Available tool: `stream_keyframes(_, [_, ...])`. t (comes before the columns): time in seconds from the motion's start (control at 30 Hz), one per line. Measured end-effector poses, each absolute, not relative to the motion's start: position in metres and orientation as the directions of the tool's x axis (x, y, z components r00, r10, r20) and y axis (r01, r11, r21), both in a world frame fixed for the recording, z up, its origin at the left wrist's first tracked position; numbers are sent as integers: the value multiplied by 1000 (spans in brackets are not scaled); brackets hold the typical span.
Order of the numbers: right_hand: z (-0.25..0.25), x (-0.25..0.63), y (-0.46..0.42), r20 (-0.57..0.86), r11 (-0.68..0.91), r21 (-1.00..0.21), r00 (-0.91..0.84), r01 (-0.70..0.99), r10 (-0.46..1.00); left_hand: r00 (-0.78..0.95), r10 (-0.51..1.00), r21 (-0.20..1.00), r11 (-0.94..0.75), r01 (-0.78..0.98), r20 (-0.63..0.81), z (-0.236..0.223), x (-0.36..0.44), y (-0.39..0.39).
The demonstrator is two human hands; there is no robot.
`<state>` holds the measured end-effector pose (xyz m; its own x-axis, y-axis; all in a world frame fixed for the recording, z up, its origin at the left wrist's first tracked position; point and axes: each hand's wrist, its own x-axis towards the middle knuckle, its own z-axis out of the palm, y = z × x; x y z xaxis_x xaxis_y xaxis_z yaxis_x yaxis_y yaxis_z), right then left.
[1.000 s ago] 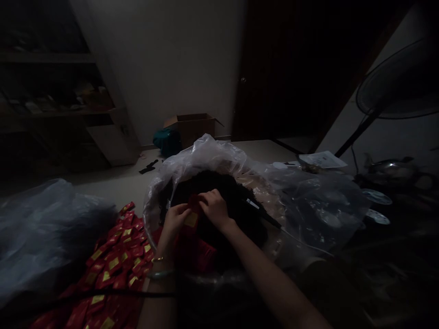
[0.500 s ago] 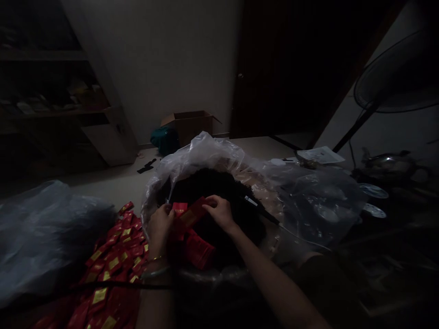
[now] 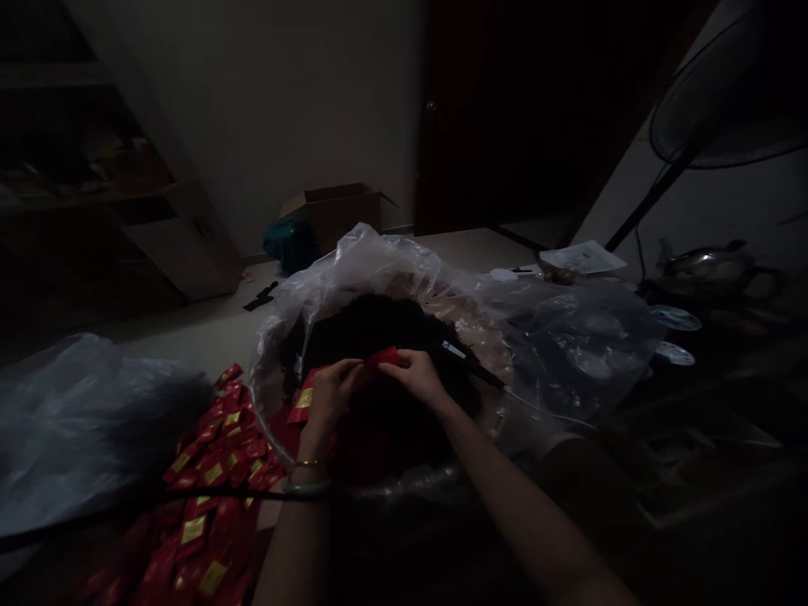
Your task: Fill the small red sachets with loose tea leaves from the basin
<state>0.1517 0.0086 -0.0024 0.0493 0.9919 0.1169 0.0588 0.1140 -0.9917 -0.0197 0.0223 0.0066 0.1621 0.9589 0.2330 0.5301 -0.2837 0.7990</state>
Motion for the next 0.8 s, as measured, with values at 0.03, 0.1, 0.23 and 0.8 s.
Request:
stream_keyframes(0.03, [-4,153,9,141,134,-987,67,88,988,186,945,760,-327,562,269,6,-18,22])
stream_keyframes(0.1, [-8,153,11,195,168,-970,142,177,971,241,891,610,-442,658,386,6,-12,20])
stream_keyframes(0.23, [-8,151,11,222,179,-962,208,207,953,371,799,274,-534,800,473,2,0,18])
stream_keyframes(0.8, [2,169,11,-70,-125,-978,-299,-168,952,504,701,153,-647,747,505,1,0,21])
